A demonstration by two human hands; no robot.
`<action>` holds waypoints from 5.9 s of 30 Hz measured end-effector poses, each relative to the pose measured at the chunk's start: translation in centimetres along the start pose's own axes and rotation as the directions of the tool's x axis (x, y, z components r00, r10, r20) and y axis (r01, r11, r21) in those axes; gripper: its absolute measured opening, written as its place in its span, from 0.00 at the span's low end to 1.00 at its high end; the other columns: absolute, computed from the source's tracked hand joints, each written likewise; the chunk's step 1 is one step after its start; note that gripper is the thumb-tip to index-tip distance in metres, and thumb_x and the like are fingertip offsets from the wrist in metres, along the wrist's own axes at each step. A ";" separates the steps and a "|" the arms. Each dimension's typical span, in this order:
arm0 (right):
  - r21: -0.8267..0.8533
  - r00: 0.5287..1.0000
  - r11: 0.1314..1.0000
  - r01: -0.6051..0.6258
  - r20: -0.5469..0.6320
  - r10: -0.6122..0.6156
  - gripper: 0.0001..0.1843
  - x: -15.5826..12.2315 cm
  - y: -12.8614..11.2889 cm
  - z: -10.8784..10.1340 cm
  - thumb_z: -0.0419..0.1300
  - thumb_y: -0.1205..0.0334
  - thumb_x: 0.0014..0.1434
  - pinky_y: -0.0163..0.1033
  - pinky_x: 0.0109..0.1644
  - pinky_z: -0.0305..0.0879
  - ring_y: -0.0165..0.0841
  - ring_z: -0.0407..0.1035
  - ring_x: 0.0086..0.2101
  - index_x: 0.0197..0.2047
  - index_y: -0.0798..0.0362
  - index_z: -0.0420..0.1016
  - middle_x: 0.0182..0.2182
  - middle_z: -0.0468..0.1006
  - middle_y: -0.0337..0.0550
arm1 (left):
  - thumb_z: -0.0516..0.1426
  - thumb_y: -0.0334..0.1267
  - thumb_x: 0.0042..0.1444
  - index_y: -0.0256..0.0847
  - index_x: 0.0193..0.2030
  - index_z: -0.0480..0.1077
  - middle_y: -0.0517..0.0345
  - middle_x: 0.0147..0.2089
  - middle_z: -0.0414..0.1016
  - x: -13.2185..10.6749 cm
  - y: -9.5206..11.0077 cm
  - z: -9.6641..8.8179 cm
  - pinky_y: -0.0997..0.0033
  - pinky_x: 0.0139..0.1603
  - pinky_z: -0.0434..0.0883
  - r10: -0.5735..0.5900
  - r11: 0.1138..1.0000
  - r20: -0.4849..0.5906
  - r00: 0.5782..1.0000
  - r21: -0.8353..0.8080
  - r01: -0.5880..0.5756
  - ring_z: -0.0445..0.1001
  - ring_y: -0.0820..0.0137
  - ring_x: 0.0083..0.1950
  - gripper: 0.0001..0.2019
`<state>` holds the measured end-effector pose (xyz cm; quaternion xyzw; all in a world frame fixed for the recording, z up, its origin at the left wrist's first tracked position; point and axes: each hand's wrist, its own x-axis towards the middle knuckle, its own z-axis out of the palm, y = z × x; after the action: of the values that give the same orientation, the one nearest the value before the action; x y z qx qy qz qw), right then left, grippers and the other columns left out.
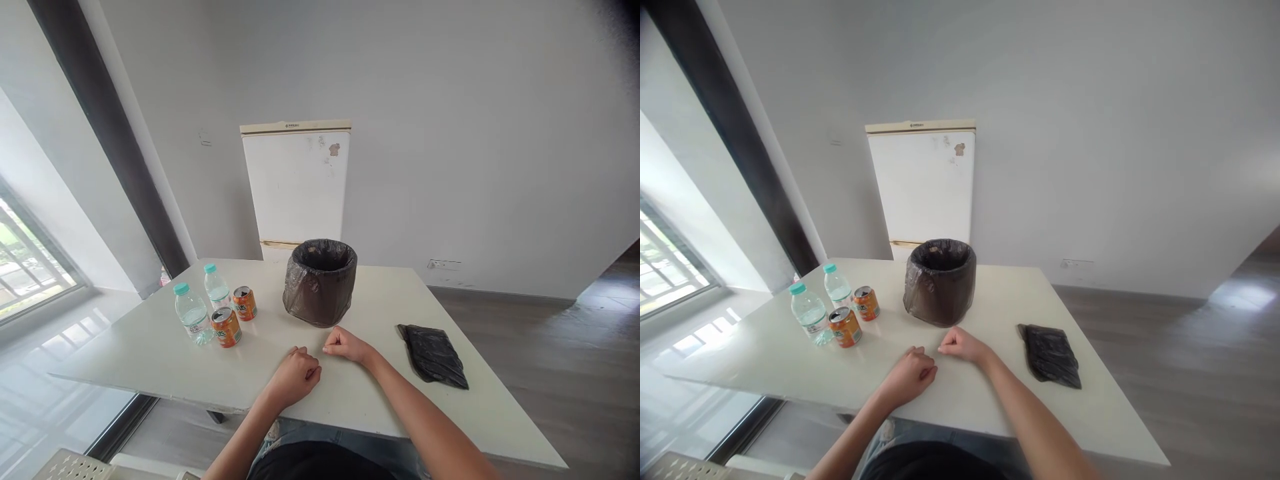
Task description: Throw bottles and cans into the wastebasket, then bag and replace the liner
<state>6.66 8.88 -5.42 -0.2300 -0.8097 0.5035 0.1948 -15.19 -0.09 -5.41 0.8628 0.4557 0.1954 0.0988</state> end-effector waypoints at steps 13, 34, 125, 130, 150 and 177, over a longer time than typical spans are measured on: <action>-0.047 1.000 0.999 -0.005 -0.008 0.004 0.28 0.1 -0.6 0.5 0.59 0.53 0.61 0.38 0.29 0.34 0.24 0.38 0.25 0.21 0.49 0.43 0.20 0.42 0.29 | 0.56 0.30 0.63 0.42 0.22 0.61 0.60 0.22 0.67 -0.1 -0.1 0.1 0.63 0.50 0.65 -0.014 1.000 0.007 1.000 0.013 0.014 0.71 0.64 0.36 0.17; -0.523 0.994 0.852 0.004 -0.092 -0.062 0.18 0.5 0.0 3.6 0.60 0.66 0.54 0.35 0.32 0.43 0.26 0.42 0.24 0.16 0.54 0.59 0.19 0.47 0.27 | 0.57 0.26 0.57 0.42 0.24 0.66 0.57 0.27 0.74 -0.1 -0.4 0.8 0.61 0.52 0.65 -0.104 0.994 0.049 0.993 0.029 0.103 0.73 0.63 0.38 0.12; 0.062 0.999 0.998 -0.011 -0.041 0.014 0.28 -0.2 -0.2 0.7 0.61 0.61 0.63 0.37 0.28 0.38 0.24 0.39 0.24 0.21 0.50 0.44 0.20 0.43 0.29 | 0.68 0.43 0.52 0.46 0.52 0.67 0.58 0.42 0.79 24.1 1.1 -20.1 0.66 0.42 0.71 -0.225 0.972 -0.119 0.967 -0.094 0.215 0.78 0.61 0.44 0.23; 0.047 0.999 0.998 -0.032 -0.042 0.034 0.28 -0.2 -0.6 0.6 0.61 0.60 0.63 0.37 0.29 0.39 0.24 0.40 0.25 0.22 0.50 0.45 0.21 0.44 0.29 | 0.69 0.42 0.51 0.46 0.55 0.67 0.55 0.43 0.79 25.6 0.6 -19.4 0.64 0.42 0.69 -0.163 0.972 0.058 0.985 0.180 0.150 0.77 0.56 0.46 0.26; -0.028 0.999 0.999 -0.040 -0.031 0.039 0.28 -0.2 -0.2 0.7 0.60 0.55 0.63 0.37 0.31 0.41 0.25 0.41 0.26 0.22 0.50 0.44 0.21 0.44 0.30 | 0.72 0.39 0.47 0.43 0.49 0.74 0.48 0.50 0.80 26.2 -0.5 -19.7 0.61 0.47 0.72 -0.158 0.933 0.210 0.965 0.351 0.076 0.79 0.52 0.51 0.22; -0.047 0.998 0.997 -0.054 -0.018 0.053 0.29 -0.3 0.6 1.2 0.59 0.59 0.65 0.38 0.31 0.40 0.25 0.40 0.25 0.24 0.51 0.41 0.21 0.44 0.30 | 0.60 0.54 0.61 0.42 0.57 0.70 0.44 0.58 0.77 2.6 -10.8 -27.3 0.45 0.65 0.68 -0.533 0.581 -0.804 0.262 -0.123 0.805 0.76 0.50 0.59 0.24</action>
<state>6.32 8.08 -6.51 -0.2602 -0.8135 0.4871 0.1824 -33.63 7.93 16.12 0.4077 0.7987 0.4081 -0.1713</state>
